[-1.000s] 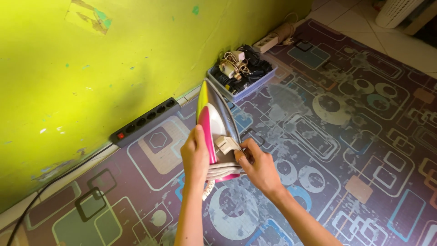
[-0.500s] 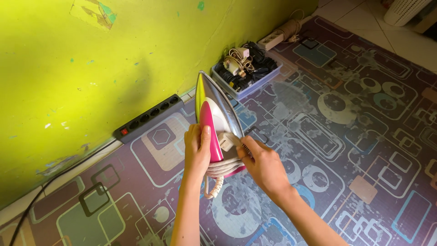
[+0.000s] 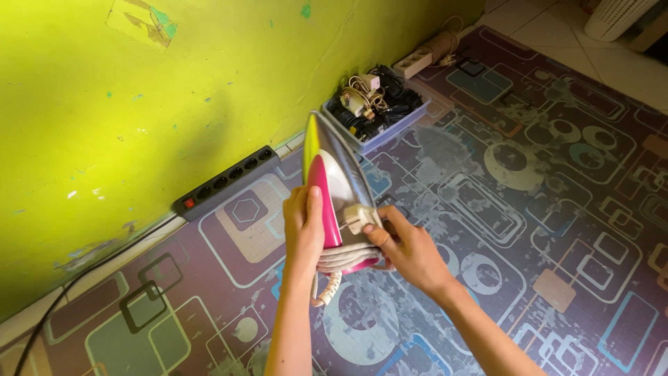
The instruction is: Organizing a charging cable and wrapping the power cord around an iron.
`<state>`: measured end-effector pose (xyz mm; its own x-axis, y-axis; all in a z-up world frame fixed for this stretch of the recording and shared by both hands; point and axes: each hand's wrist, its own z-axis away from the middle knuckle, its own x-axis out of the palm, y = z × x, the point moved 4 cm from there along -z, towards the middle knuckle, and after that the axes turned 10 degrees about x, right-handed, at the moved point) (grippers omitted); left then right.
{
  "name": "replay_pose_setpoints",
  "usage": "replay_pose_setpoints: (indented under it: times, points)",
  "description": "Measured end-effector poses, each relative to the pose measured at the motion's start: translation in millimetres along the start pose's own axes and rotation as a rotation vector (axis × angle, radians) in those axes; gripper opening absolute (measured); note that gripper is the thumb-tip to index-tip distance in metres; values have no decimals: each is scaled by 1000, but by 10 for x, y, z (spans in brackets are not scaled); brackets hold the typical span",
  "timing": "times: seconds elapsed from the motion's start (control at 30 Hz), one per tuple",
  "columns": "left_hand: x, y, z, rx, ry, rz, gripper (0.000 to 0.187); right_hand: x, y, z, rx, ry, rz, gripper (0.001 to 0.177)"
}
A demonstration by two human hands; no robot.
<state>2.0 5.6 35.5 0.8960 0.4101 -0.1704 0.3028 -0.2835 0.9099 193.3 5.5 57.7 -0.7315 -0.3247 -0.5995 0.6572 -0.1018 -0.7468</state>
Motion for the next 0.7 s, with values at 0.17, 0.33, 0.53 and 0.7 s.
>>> replay_pose_setpoints:
  times: [0.17,0.33,0.53,0.7]
  points:
    - [-81,-52,-26,-104,15,101,50,-22,3,24,-225,-10,-94,41]
    - [-109,-72,-11,-211,11,215,48,27,176,-120,-315,-120,-206,40]
    - [-31,-232,16,-302,-32,218,53,-42,33,-114,-334,-360,-866,36]
    - [122,-322,52,-422,-20,586,75,22,-218,-69,-356,-157,-706,45]
